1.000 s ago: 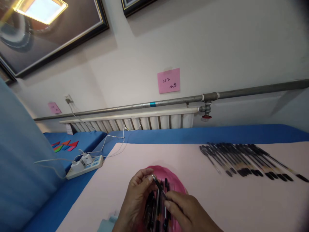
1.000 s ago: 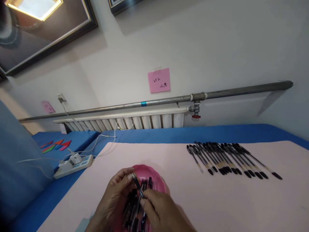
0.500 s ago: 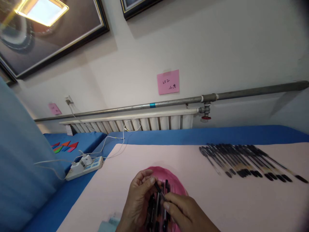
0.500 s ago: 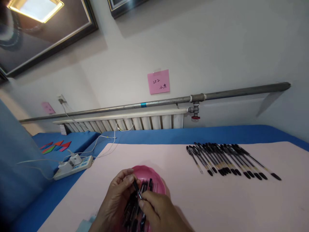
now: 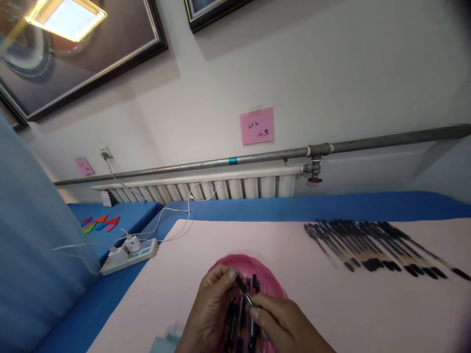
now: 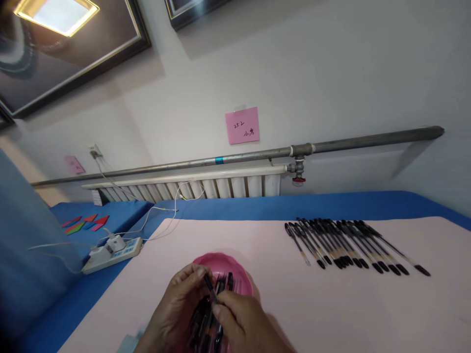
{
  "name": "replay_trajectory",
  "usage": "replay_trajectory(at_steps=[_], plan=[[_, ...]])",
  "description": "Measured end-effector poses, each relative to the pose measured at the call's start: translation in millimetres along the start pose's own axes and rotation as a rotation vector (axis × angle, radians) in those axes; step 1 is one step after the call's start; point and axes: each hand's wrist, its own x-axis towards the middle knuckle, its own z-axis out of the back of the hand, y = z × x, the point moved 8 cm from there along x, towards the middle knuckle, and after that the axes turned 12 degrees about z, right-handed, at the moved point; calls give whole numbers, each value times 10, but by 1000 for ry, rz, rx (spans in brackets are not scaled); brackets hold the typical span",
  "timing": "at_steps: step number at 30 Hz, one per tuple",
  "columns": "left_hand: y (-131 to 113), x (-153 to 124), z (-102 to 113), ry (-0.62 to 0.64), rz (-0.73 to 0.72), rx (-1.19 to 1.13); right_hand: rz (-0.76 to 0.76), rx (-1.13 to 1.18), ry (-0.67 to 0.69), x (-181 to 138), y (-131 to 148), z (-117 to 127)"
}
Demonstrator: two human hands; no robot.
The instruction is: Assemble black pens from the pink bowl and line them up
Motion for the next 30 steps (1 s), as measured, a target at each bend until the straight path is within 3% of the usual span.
replay_trajectory(at_steps=[4,9,15,20,26,30], plan=[[6,-6,-39,19,19,10,23,10,15,15,23,3],[43,-2,1,-44,5,-16,26,-22,30,11,-15,-23],[42,-19,-56,33,23,-28,19,-6,44,18,-44,-9],[57,-4,-10,-16,5,-52,3,4,25,7,-85,-28],[45,-2,-38,38,25,-58,13,11,53,19,-64,-20],[51,-11,-30,7,24,-66,14,23,44,17,-62,-9]])
